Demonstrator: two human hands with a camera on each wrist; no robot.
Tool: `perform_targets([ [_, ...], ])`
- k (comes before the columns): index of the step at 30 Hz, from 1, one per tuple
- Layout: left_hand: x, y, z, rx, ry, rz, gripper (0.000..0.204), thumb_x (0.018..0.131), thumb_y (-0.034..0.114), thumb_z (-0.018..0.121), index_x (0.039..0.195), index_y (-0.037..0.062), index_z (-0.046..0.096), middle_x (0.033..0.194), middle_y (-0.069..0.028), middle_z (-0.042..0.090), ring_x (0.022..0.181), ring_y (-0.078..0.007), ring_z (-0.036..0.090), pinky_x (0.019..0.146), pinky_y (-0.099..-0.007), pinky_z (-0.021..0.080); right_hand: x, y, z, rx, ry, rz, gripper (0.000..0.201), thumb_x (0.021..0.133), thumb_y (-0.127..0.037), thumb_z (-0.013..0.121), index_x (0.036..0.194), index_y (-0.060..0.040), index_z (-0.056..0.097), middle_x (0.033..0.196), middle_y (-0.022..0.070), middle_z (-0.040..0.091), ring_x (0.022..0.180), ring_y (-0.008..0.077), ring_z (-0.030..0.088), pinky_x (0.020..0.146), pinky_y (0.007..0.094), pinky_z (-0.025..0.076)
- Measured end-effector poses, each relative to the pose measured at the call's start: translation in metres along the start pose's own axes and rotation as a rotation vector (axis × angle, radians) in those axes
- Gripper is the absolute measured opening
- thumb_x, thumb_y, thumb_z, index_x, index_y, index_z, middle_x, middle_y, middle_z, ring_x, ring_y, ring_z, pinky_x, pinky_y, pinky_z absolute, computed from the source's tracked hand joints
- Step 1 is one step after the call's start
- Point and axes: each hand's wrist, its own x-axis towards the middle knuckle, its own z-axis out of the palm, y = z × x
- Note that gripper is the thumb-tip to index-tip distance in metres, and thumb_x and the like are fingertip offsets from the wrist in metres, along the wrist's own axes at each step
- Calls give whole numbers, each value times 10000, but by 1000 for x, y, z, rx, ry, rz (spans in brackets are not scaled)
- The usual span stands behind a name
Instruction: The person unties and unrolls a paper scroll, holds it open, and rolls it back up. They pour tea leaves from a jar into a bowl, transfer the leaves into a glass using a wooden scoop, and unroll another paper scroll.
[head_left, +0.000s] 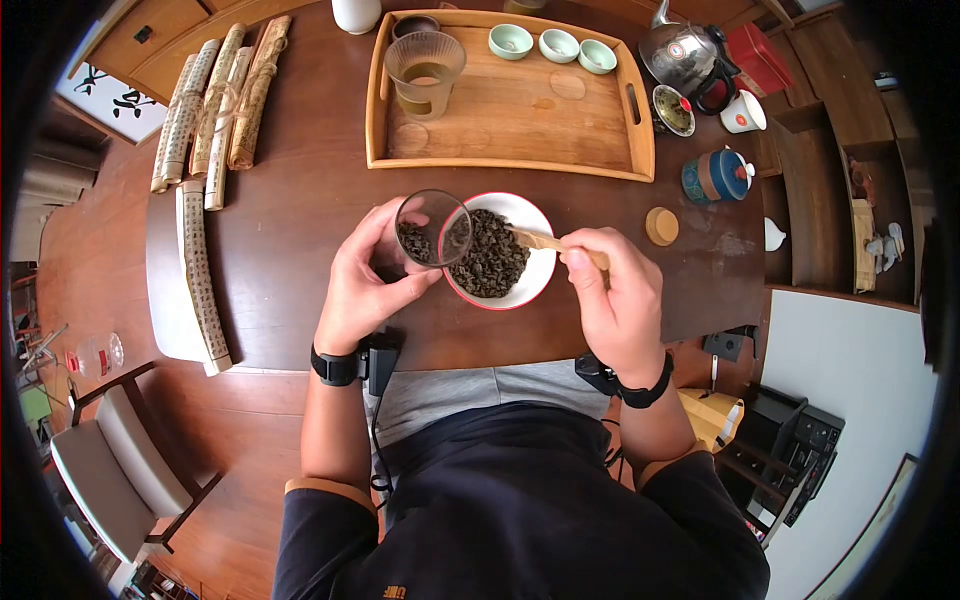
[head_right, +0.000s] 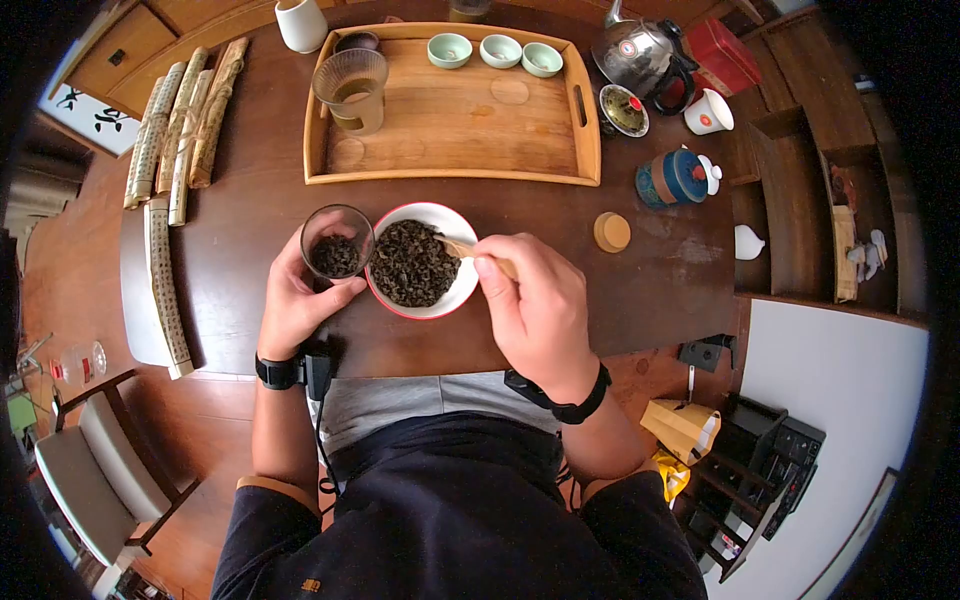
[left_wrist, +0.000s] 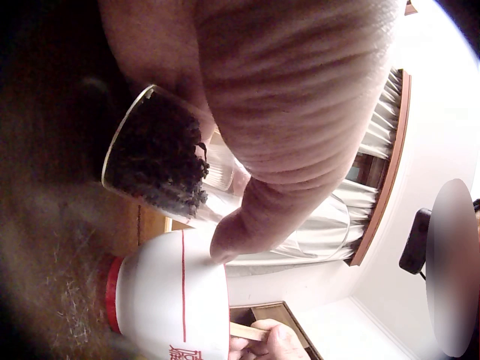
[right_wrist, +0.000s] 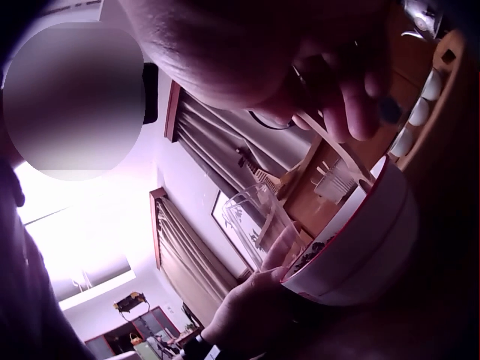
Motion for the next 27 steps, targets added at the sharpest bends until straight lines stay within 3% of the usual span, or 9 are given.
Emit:
perform_targets([
  [1,0,-1,0,-11,3,3,698,746,-5,832,1381,-11,541,1231,-58,627,1150,-146,591,1024,-301,457,-2,2,1,55,20,49,102,993,-102,628,1034,-10,637,788,119,654,645,231,628,603,321,491],
  [2,0,-1,0,-11,2,2,698,746,-5,832,1381,-11,541,1231,-58,627,1150,-146,591,1024,-301,457,-4,6,1,55,20,50,102,993,-102,628,1034,-10,637,788,119,654,645,231,628,603,321,491],
  [5,0,-1,1,2,8,2,688,749,-6,829,1375,-7,545,1233,-58,629,1150,-148,593,1023,-303,458,-9,13,2,223,78,225,164,1036,-155,596,1059,2,638,828,70,688,670,103,610,620,259,499],
  [11,1,1,0,43,-9,-5,678,755,1,830,1369,-6,545,1231,-62,632,1158,-154,591,1025,-311,458,-12,24,9,447,151,368,204,1063,-173,554,1064,16,630,834,76,683,669,97,602,624,241,481],
  [13,2,-2,-2,98,-10,54,753,728,-60,818,1422,28,538,1221,-40,606,815,-12,558,689,-172,466,-13,27,11,487,166,389,211,1066,-178,548,1073,17,629,840,83,683,667,100,605,621,240,483],
  [20,2,-1,1,56,-6,56,738,741,-50,824,1418,19,535,1223,-26,603,909,-25,558,755,-184,470,-17,38,17,730,189,508,242,1072,-203,537,1094,19,631,852,105,692,648,112,618,616,235,498],
  [22,1,3,2,42,7,-12,708,746,-11,822,1392,-1,532,1239,-83,626,1152,-160,586,999,-297,467,-16,36,18,737,197,521,244,1071,-207,540,1093,18,631,847,105,691,644,115,617,615,236,499],
  [27,1,2,1,29,2,-9,714,746,-17,821,1397,0,529,1236,-78,624,1143,-151,583,977,-285,473,-18,35,24,810,212,542,244,1069,-213,544,1090,13,633,837,106,688,637,118,616,610,241,502],
])
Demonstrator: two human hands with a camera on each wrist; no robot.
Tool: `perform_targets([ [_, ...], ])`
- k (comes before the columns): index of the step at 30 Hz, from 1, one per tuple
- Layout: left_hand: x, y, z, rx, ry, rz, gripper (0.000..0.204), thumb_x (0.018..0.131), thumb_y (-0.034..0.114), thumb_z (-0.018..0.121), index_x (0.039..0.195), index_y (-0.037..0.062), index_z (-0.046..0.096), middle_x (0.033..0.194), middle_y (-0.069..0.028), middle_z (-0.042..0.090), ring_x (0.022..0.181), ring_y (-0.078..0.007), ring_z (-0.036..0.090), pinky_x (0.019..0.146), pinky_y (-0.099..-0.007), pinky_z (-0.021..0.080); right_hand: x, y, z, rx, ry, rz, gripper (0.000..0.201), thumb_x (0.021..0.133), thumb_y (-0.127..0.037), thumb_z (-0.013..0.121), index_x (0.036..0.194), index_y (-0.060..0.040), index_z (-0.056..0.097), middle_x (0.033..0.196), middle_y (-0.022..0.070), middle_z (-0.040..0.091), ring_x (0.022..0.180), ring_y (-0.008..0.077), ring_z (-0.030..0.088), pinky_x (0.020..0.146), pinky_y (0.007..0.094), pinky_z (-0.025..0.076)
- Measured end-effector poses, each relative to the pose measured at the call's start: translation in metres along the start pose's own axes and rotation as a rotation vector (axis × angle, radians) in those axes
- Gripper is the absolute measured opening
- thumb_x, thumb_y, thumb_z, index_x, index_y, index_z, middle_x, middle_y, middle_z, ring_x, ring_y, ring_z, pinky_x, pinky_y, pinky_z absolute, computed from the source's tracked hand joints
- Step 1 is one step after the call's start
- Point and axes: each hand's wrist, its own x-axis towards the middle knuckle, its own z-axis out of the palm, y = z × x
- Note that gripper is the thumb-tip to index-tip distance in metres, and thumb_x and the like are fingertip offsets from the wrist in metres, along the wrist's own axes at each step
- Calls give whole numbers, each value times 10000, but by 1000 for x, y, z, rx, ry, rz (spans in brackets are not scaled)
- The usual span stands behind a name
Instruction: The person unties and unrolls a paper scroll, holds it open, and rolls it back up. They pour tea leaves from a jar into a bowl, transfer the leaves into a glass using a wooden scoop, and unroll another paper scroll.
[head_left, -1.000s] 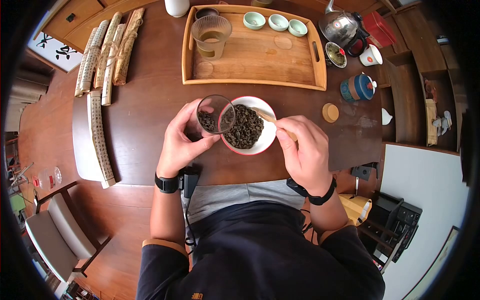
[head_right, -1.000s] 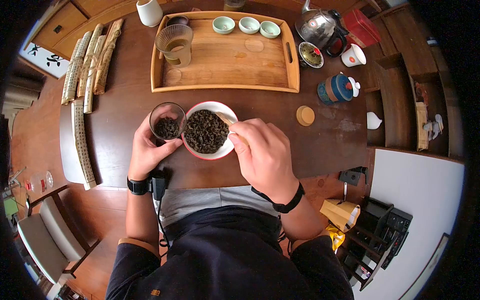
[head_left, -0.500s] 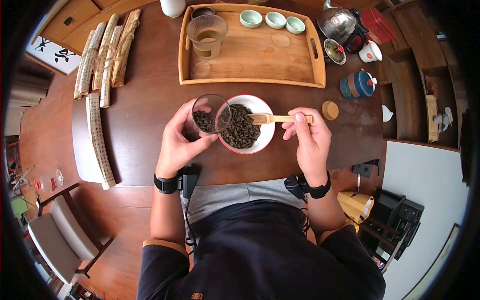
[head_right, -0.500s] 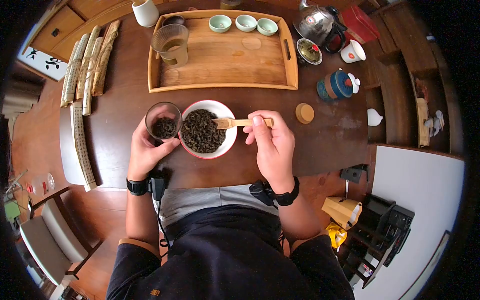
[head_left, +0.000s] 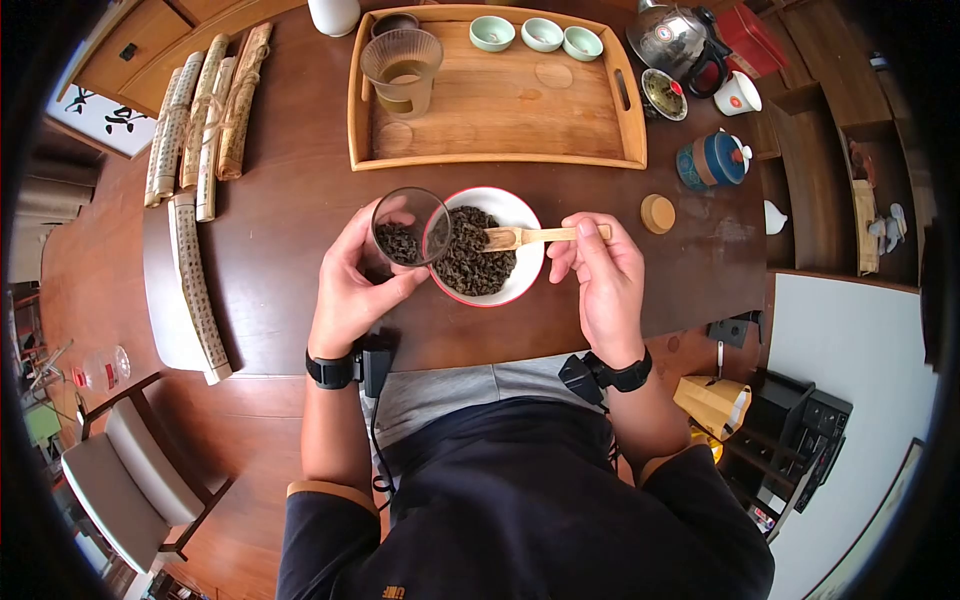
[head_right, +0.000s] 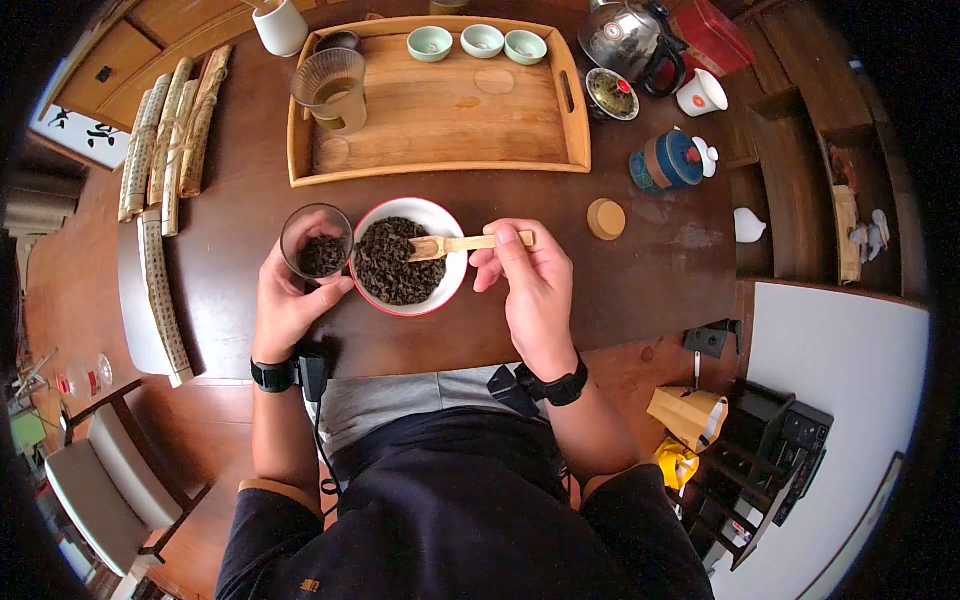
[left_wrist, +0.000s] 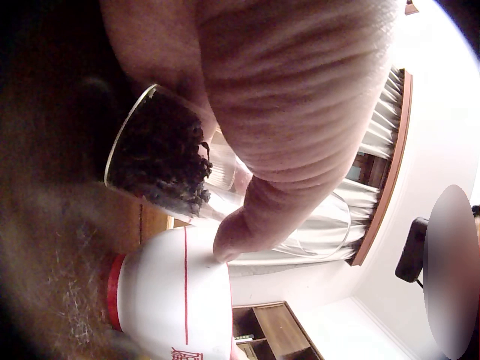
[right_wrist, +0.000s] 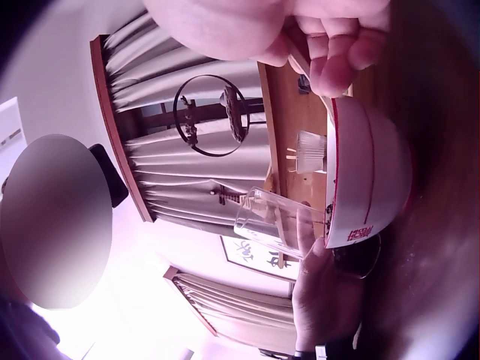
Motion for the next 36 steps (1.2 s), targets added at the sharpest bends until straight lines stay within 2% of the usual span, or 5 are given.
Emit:
perform_targets([
  [14,0,0,0,5,-2,11,707,745,-19,817,1391,-6,531,1237,-70,620,1152,-151,578,992,-284,462,-5,4,5,79,51,39,220,1063,-191,559,1096,3,656,814,71,666,622,95,562,576,223,453],
  [16,1,-1,0,4,-10,40,737,747,-80,807,1423,25,532,1227,-25,595,858,-14,562,704,-174,465,-6,3,7,98,62,50,218,1060,-192,563,1095,2,657,817,74,665,623,96,560,577,225,450],
  [26,1,0,-1,53,-8,47,747,742,-80,811,1428,26,533,1223,-31,596,787,3,547,652,-166,465,-4,4,-1,289,59,170,221,1056,-206,561,1087,0,637,830,64,635,672,110,558,596,239,445],
  [28,0,2,0,9,6,-5,695,744,-7,828,1377,-13,541,1239,-68,631,1159,-150,583,1020,-304,456,-5,4,-2,305,60,175,220,1057,-206,560,1086,-1,634,830,62,630,679,110,560,596,241,446],
  [36,1,0,-1,-26,-7,-1,688,747,2,834,1373,-11,548,1237,-60,624,1163,-148,580,1032,-307,449,-5,-4,-5,326,52,159,218,1057,-213,558,1077,-12,643,812,52,612,691,112,557,597,251,438],
])
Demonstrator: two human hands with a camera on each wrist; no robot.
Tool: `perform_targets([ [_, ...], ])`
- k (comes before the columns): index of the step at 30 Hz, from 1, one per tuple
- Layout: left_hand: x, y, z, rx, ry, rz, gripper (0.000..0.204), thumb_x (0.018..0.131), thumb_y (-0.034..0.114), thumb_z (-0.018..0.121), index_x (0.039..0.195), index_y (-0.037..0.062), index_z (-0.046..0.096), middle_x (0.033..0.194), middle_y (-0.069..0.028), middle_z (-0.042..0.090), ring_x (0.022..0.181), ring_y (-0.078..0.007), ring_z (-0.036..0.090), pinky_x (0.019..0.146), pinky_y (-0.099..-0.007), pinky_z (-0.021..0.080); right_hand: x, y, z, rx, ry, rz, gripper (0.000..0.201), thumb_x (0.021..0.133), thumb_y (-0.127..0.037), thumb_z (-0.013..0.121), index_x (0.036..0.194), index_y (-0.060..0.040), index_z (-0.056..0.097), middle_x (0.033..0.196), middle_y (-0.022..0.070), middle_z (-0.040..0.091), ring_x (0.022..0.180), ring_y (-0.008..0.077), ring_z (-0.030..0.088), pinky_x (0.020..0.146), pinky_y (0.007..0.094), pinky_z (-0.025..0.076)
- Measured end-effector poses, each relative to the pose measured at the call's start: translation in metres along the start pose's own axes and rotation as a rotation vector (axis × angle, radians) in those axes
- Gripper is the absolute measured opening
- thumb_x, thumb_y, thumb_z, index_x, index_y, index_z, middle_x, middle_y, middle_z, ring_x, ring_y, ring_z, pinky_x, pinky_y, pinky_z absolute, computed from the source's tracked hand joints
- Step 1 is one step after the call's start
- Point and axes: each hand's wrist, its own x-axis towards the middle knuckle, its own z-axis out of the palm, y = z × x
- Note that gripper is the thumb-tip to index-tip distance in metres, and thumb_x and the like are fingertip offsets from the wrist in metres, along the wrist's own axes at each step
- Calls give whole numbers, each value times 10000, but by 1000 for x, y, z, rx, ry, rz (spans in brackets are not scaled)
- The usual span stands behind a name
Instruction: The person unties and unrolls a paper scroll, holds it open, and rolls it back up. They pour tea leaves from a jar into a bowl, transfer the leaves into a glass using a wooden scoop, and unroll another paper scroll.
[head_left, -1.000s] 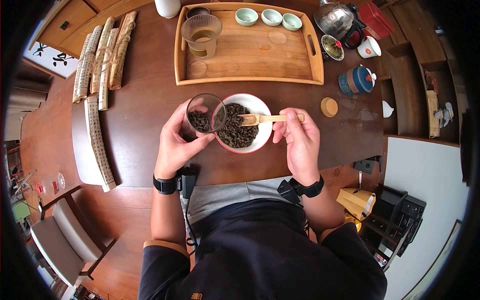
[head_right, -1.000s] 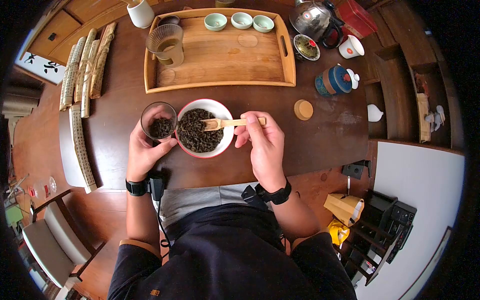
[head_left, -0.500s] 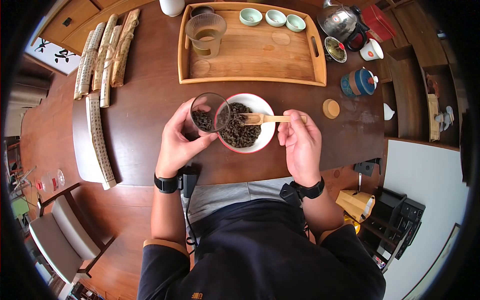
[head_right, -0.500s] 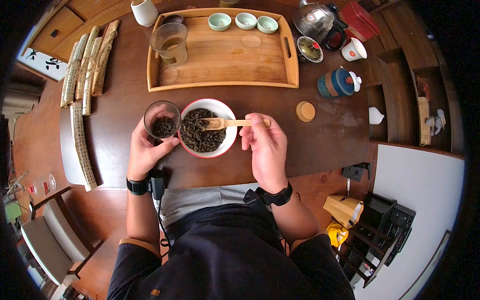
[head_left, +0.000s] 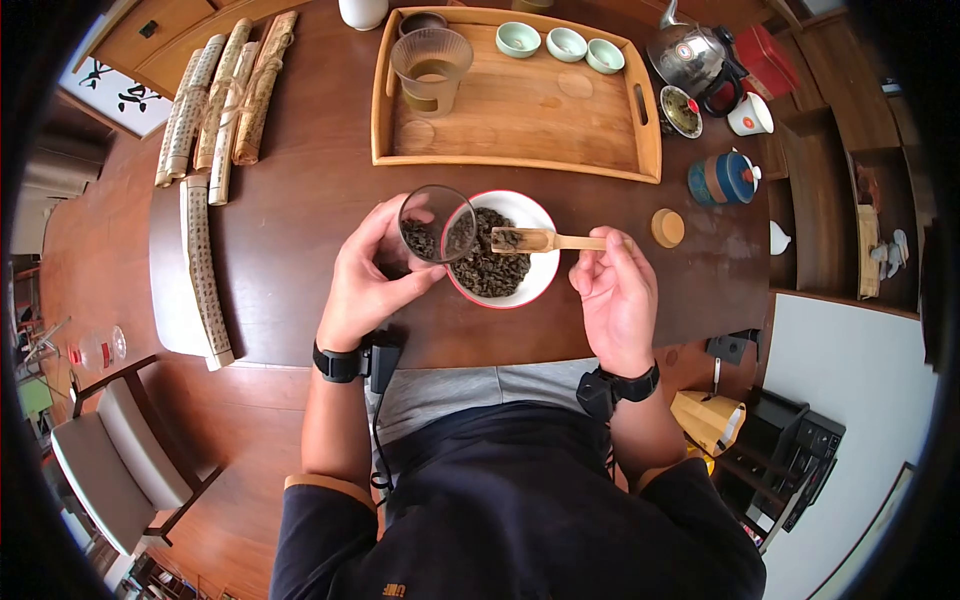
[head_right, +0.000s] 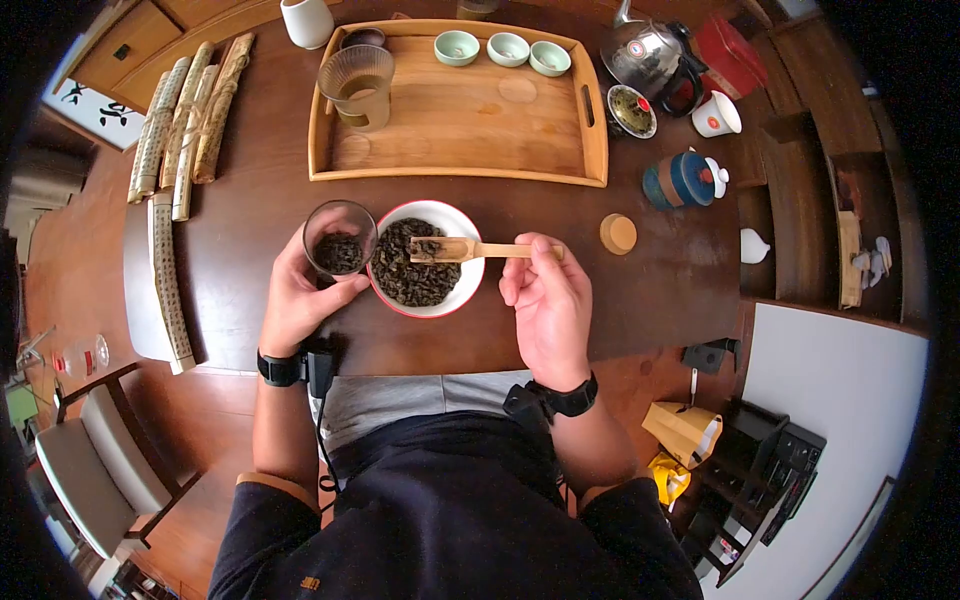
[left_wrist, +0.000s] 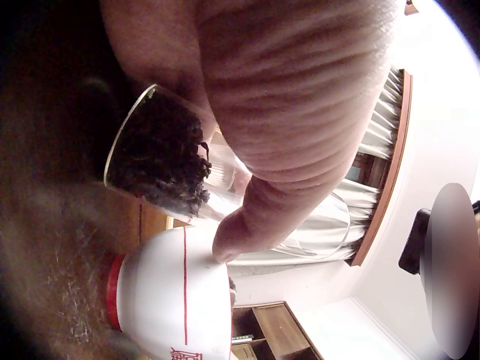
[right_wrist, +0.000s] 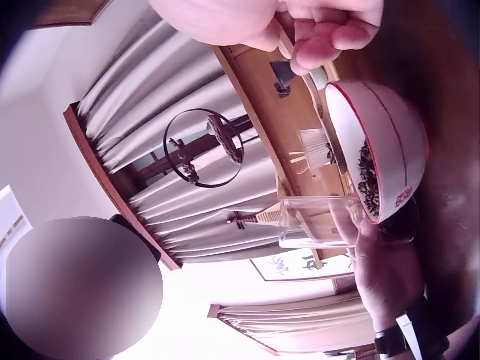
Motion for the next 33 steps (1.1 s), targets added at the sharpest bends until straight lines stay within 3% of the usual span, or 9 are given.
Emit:
perform_targets([
  [6,-1,1,0,-14,-6,24,715,744,-10,822,1399,-3,536,1241,-72,614,1173,-148,566,991,-286,475,-5,-29,17,-8,-23,-93,253,1060,-242,536,1067,-12,643,733,63,586,598,142,496,591,293,375],
  [14,0,0,-4,50,-29,61,743,742,-19,816,1426,15,529,1269,-77,599,1163,-122,554,875,-235,514,-11,-49,54,-60,-176,-208,266,1065,-248,520,1075,-3,623,735,73,590,589,145,500,579,286,377],
  [17,2,0,-4,62,-39,71,726,742,-24,812,1414,7,539,1277,-73,592,1167,-119,552,870,-237,512,-15,-44,65,-160,-212,-281,255,1069,-213,523,1120,21,612,786,91,625,633,139,549,612,267,436],
  [20,2,-4,-5,125,-37,177,708,741,-29,809,1399,6,553,1271,-63,593,1140,-105,562,848,-229,506,-24,-41,68,-497,-340,-486,260,1054,-165,566,1198,49,599,940,136,680,736,131,616,697,253,502],
  [24,2,1,-5,128,-40,143,699,739,-30,810,1391,8,561,1266,-50,594,1092,-94,574,841,-223,499,-23,-43,65,-693,-479,-671,259,1032,-145,595,1194,56,615,955,143,676,734,131,615,660,255,508],
  [29,1,0,-4,111,-43,75,706,743,-31,810,1400,10,554,1259,-47,598,1077,-89,569,848,-226,504,-33,-53,55,-559,-311,-732,255,1053,-130,520,1214,60,575,922,179,673,681,149,610,654,270,515],
  [32,1,0,-3,89,-34,93,716,744,-34,811,1407,16,547,1250,-51,605,1070,-84,567,835,-221,509,-34,-58,49,-498,-215,-706,241,1039,-112,555,1201,64,588,888,172,690,677,152,621,667,269,522],
  [33,1,1,-3,94,-30,87,719,742,-35,811,1408,18,546,1249,-54,608,1074,-86,567,829,-219,510,-34,-60,46,-602,-138,-633,231,1023,-97,588,1189,63,603,872,161,698,685,155,634,670,266,525],
])
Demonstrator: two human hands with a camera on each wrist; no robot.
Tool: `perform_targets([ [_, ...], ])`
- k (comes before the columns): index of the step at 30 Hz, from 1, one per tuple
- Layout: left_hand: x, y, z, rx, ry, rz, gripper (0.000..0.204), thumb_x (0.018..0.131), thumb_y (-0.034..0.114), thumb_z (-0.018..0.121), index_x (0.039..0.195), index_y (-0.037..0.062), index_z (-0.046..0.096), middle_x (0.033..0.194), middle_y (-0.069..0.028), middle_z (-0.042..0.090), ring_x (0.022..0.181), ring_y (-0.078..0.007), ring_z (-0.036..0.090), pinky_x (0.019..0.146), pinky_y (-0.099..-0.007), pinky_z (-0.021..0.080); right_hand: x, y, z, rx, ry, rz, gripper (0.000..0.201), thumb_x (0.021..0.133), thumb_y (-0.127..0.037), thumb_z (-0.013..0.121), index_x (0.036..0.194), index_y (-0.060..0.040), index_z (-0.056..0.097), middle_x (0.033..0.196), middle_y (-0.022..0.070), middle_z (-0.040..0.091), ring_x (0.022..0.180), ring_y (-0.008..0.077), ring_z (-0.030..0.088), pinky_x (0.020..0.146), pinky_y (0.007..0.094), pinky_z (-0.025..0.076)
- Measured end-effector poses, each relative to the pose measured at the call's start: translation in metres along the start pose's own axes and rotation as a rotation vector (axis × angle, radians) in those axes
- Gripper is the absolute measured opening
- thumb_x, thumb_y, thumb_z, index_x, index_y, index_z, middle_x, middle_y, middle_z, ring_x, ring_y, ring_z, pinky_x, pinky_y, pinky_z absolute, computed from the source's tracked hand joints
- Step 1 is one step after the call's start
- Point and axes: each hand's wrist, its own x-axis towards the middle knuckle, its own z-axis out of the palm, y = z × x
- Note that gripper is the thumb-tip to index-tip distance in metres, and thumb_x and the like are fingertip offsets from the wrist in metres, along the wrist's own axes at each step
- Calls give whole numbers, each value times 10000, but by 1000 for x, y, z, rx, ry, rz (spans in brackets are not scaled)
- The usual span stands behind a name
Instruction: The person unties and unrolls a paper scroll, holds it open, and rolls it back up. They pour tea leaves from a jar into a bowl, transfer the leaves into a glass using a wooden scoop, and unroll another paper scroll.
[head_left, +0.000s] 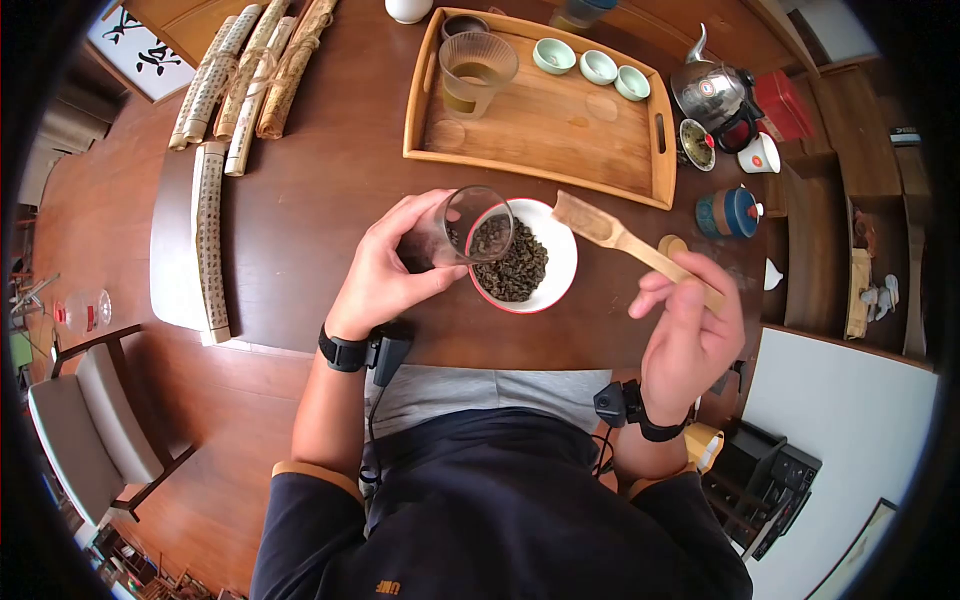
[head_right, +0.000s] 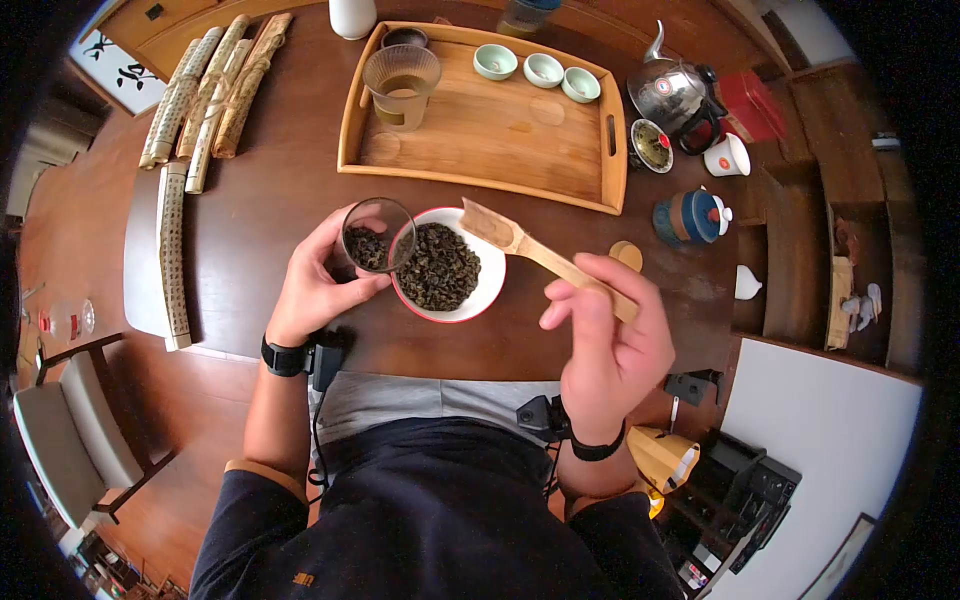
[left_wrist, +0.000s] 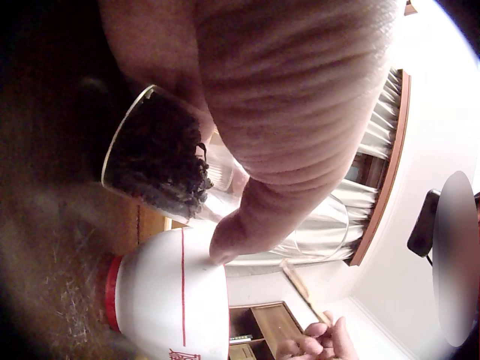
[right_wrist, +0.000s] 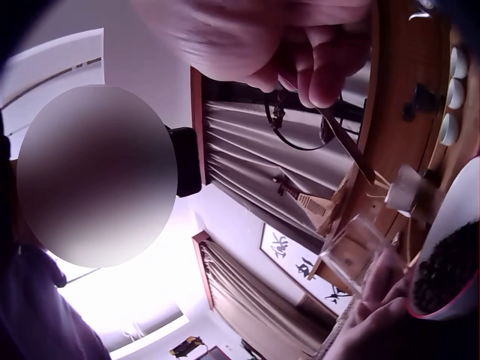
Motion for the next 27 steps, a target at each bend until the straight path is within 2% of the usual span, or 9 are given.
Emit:
perform_targets([
  [1,0,1,0,5,4,-6,722,741,-37,812,1409,20,545,1247,-58,610,1078,-88,568,823,-217,512,0,1,-2,-108,17,93,222,1007,-83,621,1177,61,619,857,150,707,693,159,647,673,262,528],
  [2,0,1,0,2,0,-4,722,741,-37,812,1409,20,545,1247,-58,610,1078,-88,568,823,-217,512,-1,3,-3,-159,16,174,176,945,-54,708,1087,42,672,837,112,719,715,149,667,660,257,522],
  [4,0,0,0,51,0,22,723,740,-41,811,1410,19,545,1253,-64,610,1091,-92,567,801,-209,515,-4,14,-9,-376,-91,86,132,901,-47,752,1003,16,696,827,94,716,704,137,665,635,262,510],
  [5,0,0,0,50,-6,22,723,740,-41,811,1410,19,545,1253,-64,610,1091,-92,567,801,-209,515,-5,13,-6,-385,-108,84,127,868,-43,779,956,1,699,827,92,715,688,131,658,629,266,501],
  [8,-1,0,1,-21,5,-57,715,742,-21,813,1404,11,547,1253,-68,614,1120,-108,566,861,-229,508,1,11,4,-501,-248,-155,163,830,-54,820,899,-14,677,755,81,673,618,157,630,573,273,484],
  [9,-1,0,1,-5,9,-52,709,741,-6,817,1398,4,550,1248,-70,617,1137,-122,567,912,-248,491,0,17,6,-486,-262,-171,187,813,-68,837,876,-21,667,728,71,652,583,155,610,533,273,465],
  [13,-1,0,1,-44,14,-44,696,740,32,827,1380,-11,555,1234,-73,623,1182,-160,567,1042,-298,426,-5,32,14,-459,-253,-155,205,809,-81,846,890,-23,667,742,70,667,584,138,617,520,263,467],
  [22,-1,1,1,-55,14,-64,696,742,35,833,1379,-10,556,1232,-72,620,1183,-161,566,1040,-299,428,-11,37,9,-392,-97,-114,193,825,-50,817,960,-18,683,846,140,717,723,275,694,653,345,536],
  [27,-1,0,1,-48,13,-59,703,742,28,834,1384,-6,551,1228,-71,619,1178,-157,566,1037,-295,430,1,29,6,-595,-255,-396,167,850,-38,754,997,-29,675,846,119,669,712,302,648,630,389,511],
])
